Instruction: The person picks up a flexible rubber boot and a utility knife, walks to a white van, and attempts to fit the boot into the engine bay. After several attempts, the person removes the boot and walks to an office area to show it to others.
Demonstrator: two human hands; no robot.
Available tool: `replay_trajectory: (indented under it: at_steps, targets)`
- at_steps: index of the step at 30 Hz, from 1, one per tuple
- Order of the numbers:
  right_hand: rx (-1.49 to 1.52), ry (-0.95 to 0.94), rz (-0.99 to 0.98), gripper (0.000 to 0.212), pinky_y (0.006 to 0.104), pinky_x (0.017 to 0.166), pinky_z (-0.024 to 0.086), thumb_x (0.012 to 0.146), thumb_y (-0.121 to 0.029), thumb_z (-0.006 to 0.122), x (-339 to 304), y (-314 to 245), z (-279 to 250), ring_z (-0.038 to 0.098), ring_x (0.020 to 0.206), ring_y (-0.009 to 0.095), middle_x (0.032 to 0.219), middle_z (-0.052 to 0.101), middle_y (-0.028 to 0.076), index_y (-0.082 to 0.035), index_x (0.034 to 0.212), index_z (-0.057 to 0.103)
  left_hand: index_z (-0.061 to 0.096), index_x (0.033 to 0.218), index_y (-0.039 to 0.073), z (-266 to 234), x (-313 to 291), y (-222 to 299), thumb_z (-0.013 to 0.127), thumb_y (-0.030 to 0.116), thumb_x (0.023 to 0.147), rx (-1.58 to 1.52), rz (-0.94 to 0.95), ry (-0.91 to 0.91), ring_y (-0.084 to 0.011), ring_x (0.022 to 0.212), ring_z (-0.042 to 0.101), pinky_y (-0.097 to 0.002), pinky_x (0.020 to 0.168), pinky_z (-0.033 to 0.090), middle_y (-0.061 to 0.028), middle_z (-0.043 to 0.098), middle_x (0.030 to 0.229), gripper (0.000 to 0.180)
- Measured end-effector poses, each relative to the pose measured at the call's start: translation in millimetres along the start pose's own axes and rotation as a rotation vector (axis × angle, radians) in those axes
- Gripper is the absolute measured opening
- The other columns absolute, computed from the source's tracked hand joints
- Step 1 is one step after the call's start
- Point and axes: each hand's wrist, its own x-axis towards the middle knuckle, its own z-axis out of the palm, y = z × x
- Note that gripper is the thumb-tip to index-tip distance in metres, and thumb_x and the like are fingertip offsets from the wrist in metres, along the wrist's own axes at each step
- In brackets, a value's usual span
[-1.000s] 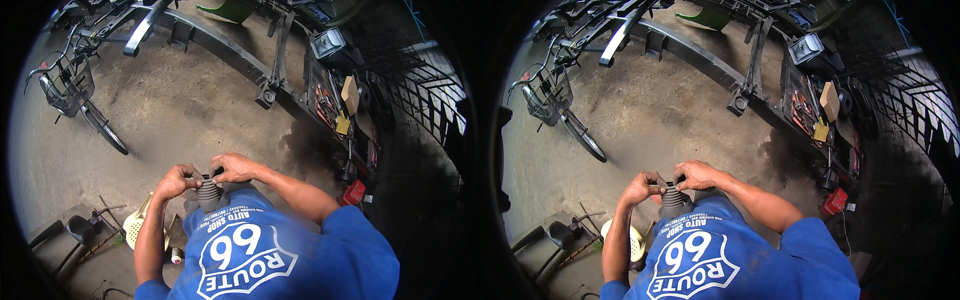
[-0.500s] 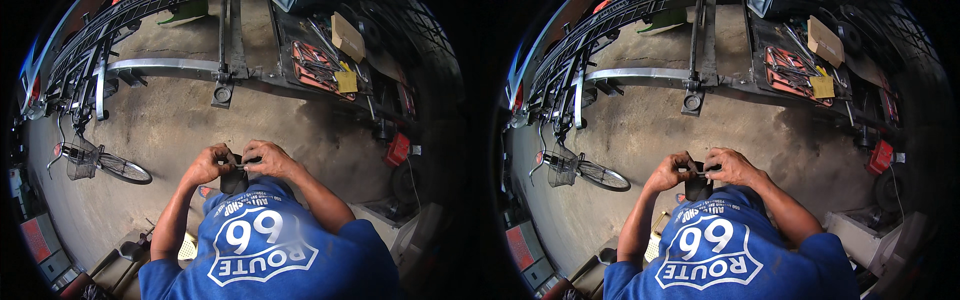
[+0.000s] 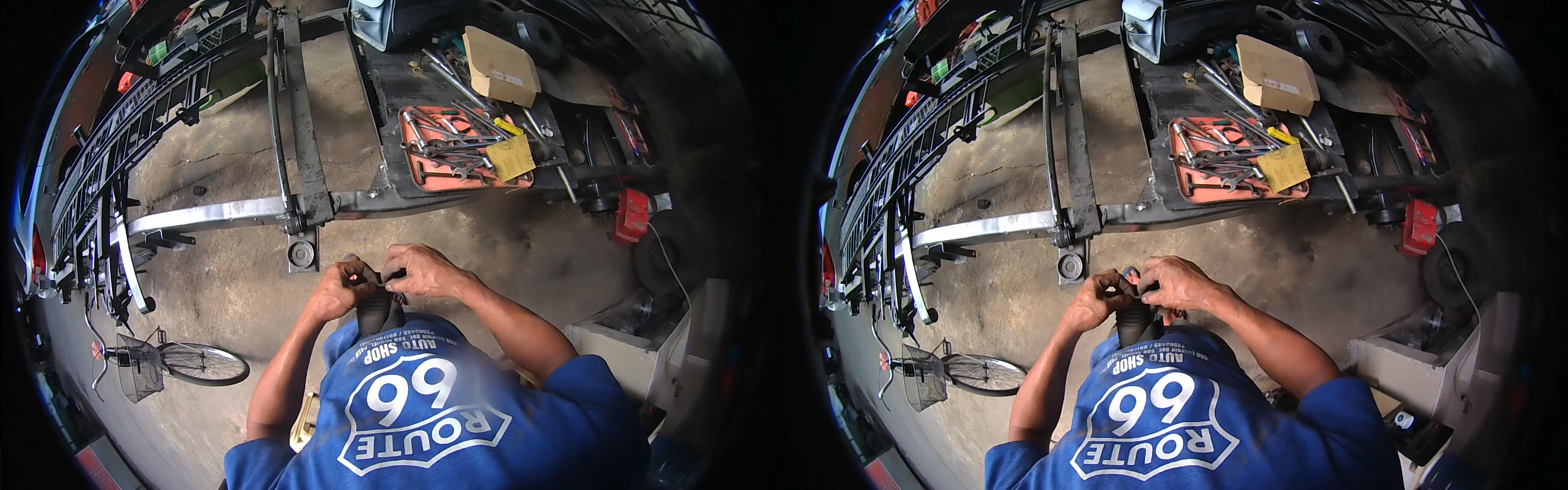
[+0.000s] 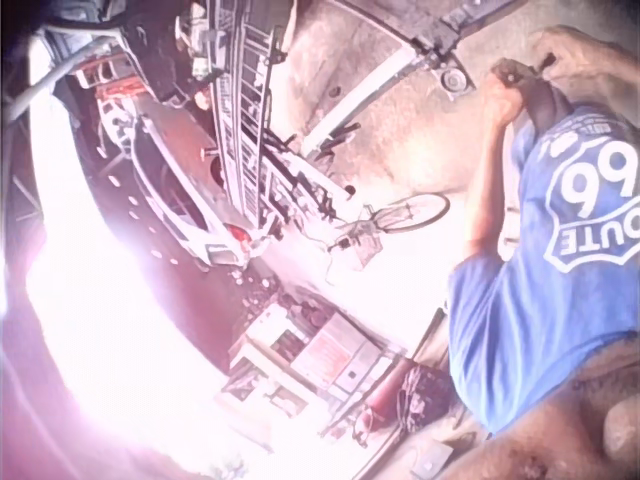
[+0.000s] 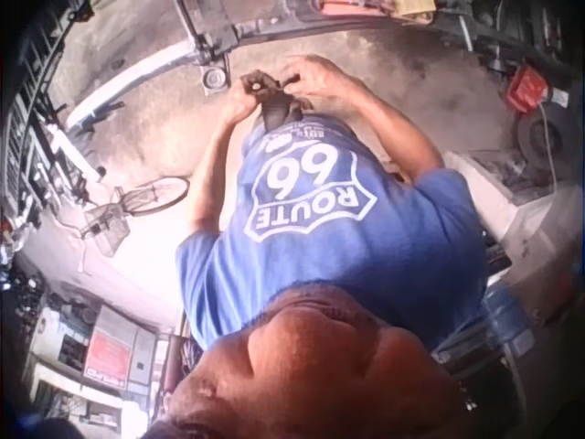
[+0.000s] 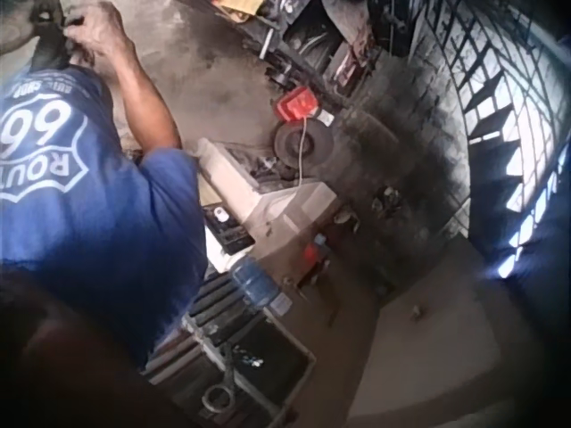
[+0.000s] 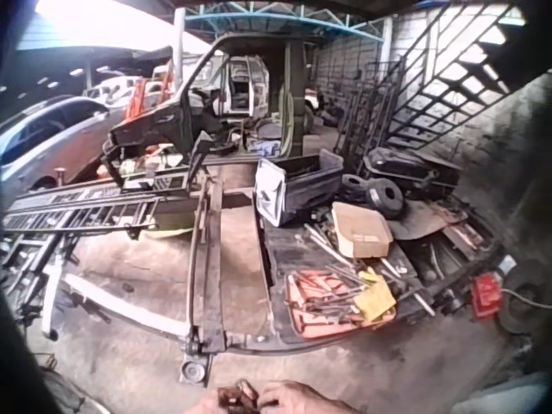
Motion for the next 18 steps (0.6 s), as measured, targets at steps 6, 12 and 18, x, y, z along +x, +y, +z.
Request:
replay_trajectory:
  at_steps: [6,12,18]
  targets:
    - [-0.308,0.209,-0.042,0.026,0.0436,0.092,0.052,0.080,-0.020,0.075,15,9,-52,0.067,0.104,0.034,0.104,0.069,0.013,-0.006,0.102,0.079,0.070,0.096,-0.002,-5,73,25,0.073,0.003,0.087,0.035,0.026,-0.030,-0.0210,0.091,0.068,-0.0345,0.083,0.054,-0.0101,0.068,0.096,0.010]
    - [-0.047,0.195,0.055,0.032,0.0409,0.089,0.052,0.079,-0.021,0.079,35,39,-115,0.067,0.099,0.032,0.099,0.068,0.013,-0.005,0.106,0.078,0.072,0.099,0.000,-25,123,53,0.074,0.004,0.086,0.181,0.236,0.011,-0.0261,0.090,0.066,-0.0382,0.082,0.052,-0.0127,0.067,0.096,0.014]
    - [0.038,0.146,0.143,0.042,0.0367,0.081,0.053,0.086,-0.023,0.077,71,112,-210,0.066,0.088,0.019,0.092,0.069,0.008,-0.005,0.123,0.071,0.072,0.100,0.003,-32,159,98,0.074,0.006,0.084,0.293,0.124,0.165,-0.0354,0.095,0.062,-0.0427,0.085,0.050,-0.0146,0.063,0.097,0.017]
